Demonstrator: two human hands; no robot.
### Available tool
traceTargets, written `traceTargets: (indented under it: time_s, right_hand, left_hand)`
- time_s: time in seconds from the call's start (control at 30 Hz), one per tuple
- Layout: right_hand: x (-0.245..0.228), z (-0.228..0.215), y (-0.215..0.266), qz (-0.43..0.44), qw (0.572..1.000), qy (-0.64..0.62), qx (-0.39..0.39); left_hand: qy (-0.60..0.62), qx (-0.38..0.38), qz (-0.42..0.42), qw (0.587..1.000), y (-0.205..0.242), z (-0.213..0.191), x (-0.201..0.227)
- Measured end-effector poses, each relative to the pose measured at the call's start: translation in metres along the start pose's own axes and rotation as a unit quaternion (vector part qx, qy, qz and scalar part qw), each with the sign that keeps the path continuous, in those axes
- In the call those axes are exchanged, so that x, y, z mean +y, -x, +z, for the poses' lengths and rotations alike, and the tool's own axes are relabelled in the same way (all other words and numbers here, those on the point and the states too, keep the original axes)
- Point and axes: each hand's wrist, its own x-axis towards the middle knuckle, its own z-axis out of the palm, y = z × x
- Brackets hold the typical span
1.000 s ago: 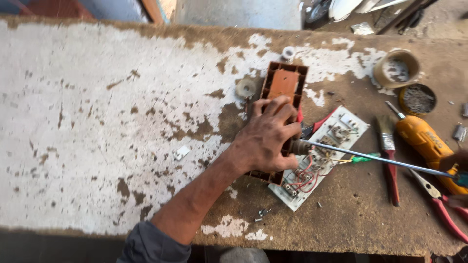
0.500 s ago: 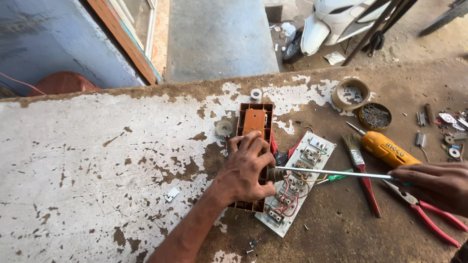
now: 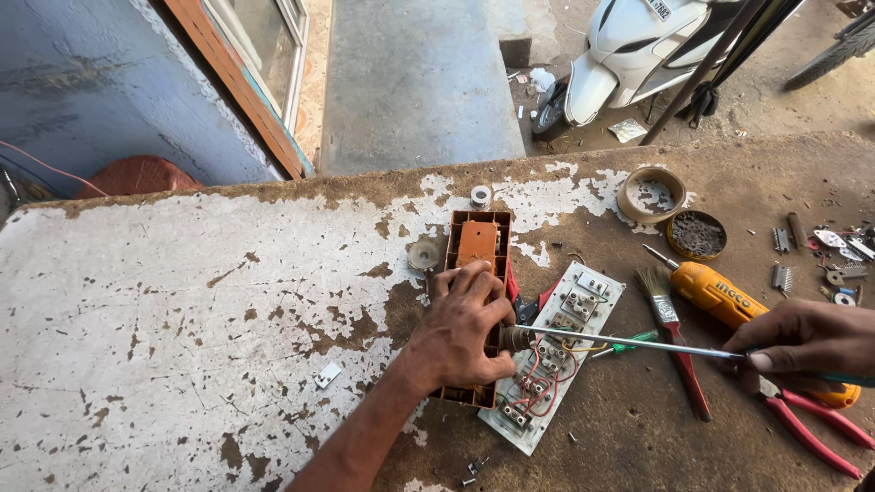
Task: The person repairs an electrical switch by stripping wires, connecting them to terminals, and securing a socket with a screwdriver. They use pliers and a screwdriver to manipulate the components on a workbench.
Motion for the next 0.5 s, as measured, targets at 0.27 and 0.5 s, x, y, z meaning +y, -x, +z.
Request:
traceTargets:
  time_s: [0.27, 0.5]
  right_hand:
    - [0.048, -0.004, -0.015, 0.006, 0.974, -0.205, -0.092]
    - [0.036, 0.032, 0.014, 0.007, 0.995, -0.098, 0.017]
  left_hand:
    - [0.007, 0.005, -0.004, 1.0, 0.003, 0.0, 0.001]
    - [0.031, 0.024, 0.017, 0.999, 0.006, -0.005, 0.005]
